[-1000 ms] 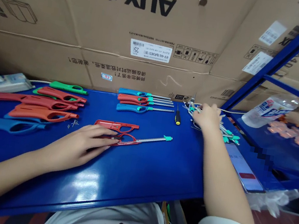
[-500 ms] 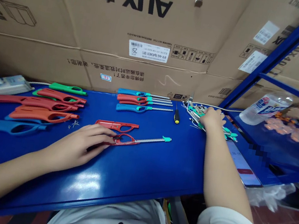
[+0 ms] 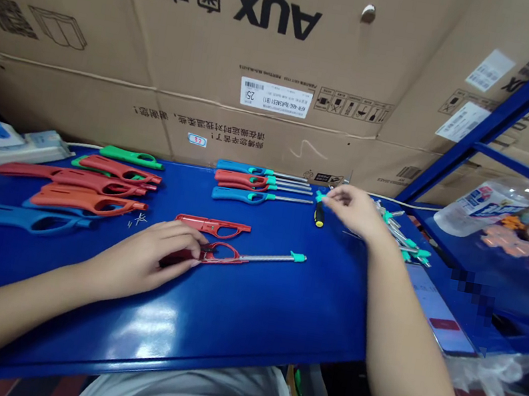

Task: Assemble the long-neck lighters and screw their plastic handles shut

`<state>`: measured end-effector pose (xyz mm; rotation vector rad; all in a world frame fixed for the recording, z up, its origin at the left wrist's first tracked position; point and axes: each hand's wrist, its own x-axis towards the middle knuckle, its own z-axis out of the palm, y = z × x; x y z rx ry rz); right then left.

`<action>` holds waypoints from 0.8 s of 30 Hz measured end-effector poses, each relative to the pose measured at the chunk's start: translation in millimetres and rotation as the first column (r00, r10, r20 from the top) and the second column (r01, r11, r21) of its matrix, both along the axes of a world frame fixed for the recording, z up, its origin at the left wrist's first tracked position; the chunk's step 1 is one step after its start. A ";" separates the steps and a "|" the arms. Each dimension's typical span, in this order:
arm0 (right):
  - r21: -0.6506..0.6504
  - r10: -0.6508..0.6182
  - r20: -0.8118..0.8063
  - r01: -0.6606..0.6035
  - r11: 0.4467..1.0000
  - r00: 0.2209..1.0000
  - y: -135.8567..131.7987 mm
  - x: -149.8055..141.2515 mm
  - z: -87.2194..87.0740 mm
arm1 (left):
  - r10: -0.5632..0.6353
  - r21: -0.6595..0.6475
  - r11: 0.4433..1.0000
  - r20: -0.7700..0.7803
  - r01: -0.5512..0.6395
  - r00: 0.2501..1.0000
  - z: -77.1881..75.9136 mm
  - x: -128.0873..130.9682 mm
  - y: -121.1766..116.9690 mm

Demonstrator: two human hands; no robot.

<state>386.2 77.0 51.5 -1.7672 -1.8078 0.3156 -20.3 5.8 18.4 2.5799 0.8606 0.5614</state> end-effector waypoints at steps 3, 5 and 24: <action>-0.176 0.337 -0.017 -0.335 0.926 0.941 -12.0 -47.1 -2.3 | 0.006 -0.007 1.000 -0.005 -0.006 1.000 0.1 0.1 0.6; -0.255 0.482 -0.060 -0.480 0.839 0.874 -20.0 -72.3 -7.1 | 0.008 -0.012 1.000 -0.004 -0.008 1.000 0.5 0.4 0.7; -0.092 0.644 0.132 -0.638 0.765 0.753 -29.1 -100.3 -26.8 | 0.013 -0.049 0.999 0.027 -0.012 1.000 -2.8 2.0 1.7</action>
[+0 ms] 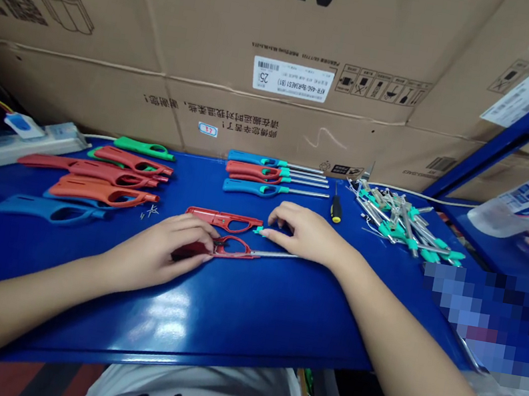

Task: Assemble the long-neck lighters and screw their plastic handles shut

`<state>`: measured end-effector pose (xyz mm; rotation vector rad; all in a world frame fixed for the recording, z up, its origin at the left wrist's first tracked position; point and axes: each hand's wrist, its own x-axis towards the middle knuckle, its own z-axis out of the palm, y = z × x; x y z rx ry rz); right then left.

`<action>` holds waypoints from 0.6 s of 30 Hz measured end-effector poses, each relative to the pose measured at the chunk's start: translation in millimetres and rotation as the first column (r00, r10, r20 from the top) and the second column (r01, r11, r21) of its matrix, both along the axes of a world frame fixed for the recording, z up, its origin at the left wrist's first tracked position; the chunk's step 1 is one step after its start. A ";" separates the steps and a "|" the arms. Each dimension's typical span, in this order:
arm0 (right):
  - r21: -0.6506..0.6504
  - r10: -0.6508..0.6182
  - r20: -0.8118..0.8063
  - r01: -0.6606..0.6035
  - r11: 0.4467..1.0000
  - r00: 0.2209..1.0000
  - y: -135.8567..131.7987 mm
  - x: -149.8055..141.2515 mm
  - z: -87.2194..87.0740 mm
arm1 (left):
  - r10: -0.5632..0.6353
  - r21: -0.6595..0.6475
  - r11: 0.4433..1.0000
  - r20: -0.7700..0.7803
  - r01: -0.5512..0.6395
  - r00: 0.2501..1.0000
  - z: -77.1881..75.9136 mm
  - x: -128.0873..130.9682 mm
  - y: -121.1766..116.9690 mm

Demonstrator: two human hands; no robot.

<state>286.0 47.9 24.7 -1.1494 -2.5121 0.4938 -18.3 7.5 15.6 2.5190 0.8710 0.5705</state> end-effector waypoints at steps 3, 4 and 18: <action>-0.035 0.011 0.004 -0.011 0.999 1.000 -1.8 -6.0 -2.9 | 0.003 -0.008 1.000 0.009 -0.003 1.000 0.6 0.4 -0.7; -0.043 0.011 0.006 -0.011 0.999 1.000 -2.0 -7.5 -3.7 | 0.003 -0.010 1.000 0.011 -0.003 1.000 0.6 0.3 -1.1; -0.057 0.055 0.007 -0.054 0.997 0.998 -2.7 -4.3 -1.8 | 0.019 -0.025 1.000 0.072 -0.017 0.997 -1.6 1.4 0.0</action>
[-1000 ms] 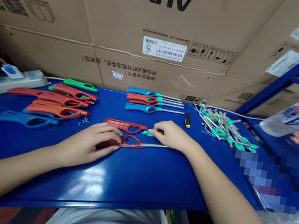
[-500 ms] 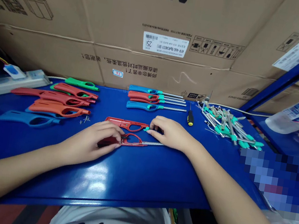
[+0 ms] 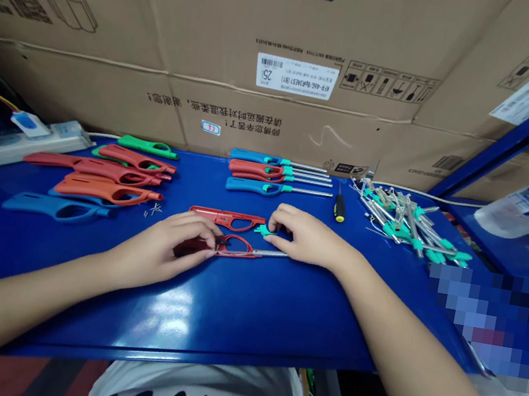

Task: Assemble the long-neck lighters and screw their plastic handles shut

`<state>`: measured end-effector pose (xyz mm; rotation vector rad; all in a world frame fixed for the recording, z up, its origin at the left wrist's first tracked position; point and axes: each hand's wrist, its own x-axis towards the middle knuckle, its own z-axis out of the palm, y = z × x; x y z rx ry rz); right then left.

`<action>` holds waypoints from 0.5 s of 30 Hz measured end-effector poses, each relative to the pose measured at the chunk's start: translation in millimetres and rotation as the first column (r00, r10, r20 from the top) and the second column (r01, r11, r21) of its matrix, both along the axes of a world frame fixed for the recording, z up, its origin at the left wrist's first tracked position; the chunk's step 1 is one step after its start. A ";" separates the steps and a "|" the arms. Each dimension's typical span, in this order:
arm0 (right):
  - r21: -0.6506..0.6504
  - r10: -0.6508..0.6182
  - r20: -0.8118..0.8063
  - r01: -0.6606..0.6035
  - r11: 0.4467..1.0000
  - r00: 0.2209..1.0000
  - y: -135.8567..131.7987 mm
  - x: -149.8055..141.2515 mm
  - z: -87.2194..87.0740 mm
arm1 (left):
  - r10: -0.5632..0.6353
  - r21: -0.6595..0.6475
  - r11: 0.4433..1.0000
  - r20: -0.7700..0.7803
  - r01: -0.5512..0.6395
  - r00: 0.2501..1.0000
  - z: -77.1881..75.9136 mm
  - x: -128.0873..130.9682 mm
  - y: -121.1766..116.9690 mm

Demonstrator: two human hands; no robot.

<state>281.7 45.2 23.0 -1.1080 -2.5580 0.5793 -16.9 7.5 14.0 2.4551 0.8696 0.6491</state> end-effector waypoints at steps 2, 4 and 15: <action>-0.004 0.003 -0.008 -0.003 1.000 1.000 -0.4 -0.1 0.8 | -0.001 -0.004 1.000 0.023 0.002 1.000 0.5 0.3 -0.7; 0.000 0.003 -0.032 -0.003 1.000 0.999 -2.3 -1.6 2.9 | -0.011 -0.003 1.000 0.030 0.011 1.000 1.1 0.1 -1.7; 0.041 0.098 -0.071 -0.095 0.995 0.993 -26.5 -29.2 5.4 | -0.018 0.051 0.998 -0.024 0.019 1.000 -3.3 -3.1 -2.7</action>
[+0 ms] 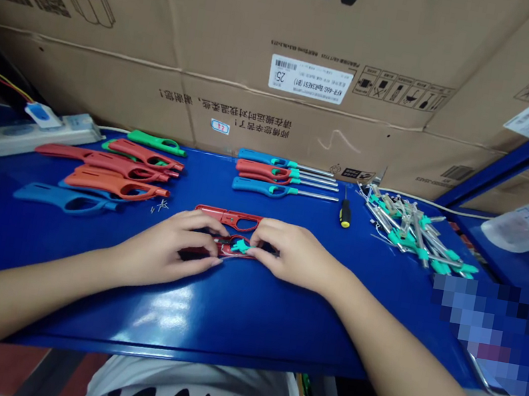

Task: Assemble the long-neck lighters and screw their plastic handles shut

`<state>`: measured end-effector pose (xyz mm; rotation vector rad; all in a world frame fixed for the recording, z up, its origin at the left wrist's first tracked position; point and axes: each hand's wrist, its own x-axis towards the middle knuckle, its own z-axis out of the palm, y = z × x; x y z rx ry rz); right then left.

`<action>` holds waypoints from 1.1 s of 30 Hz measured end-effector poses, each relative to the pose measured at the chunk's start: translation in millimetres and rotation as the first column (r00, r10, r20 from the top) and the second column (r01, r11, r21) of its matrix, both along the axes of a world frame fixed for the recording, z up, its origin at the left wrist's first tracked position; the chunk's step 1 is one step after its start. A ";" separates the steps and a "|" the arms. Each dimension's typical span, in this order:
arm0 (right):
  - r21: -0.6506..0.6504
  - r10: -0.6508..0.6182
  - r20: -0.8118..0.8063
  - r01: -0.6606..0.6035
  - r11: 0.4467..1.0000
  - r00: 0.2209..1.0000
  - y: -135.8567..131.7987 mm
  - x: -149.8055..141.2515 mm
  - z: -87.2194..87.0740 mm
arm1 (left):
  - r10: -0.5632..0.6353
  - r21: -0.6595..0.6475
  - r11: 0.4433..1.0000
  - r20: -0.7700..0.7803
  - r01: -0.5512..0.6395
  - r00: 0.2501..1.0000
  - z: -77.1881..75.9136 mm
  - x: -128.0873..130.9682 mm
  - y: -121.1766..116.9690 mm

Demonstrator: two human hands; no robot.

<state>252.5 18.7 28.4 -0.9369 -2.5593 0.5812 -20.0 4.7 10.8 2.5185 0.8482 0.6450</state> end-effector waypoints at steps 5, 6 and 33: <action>0.002 -0.022 -0.017 0.022 1.000 1.000 0.0 -3.6 -6.3 | -0.005 -0.034 0.999 0.031 0.006 0.999 -1.2 1.5 2.1; -0.008 -0.024 -0.033 0.024 1.000 0.999 0.5 -4.2 -7.8 | -0.008 -0.046 0.999 0.043 0.010 0.999 -1.5 1.9 2.4; 0.171 0.069 -0.061 -0.058 0.984 0.996 0.5 -13.3 -18.8 | 0.108 -0.092 0.991 0.124 -0.097 0.986 -11.5 4.8 4.8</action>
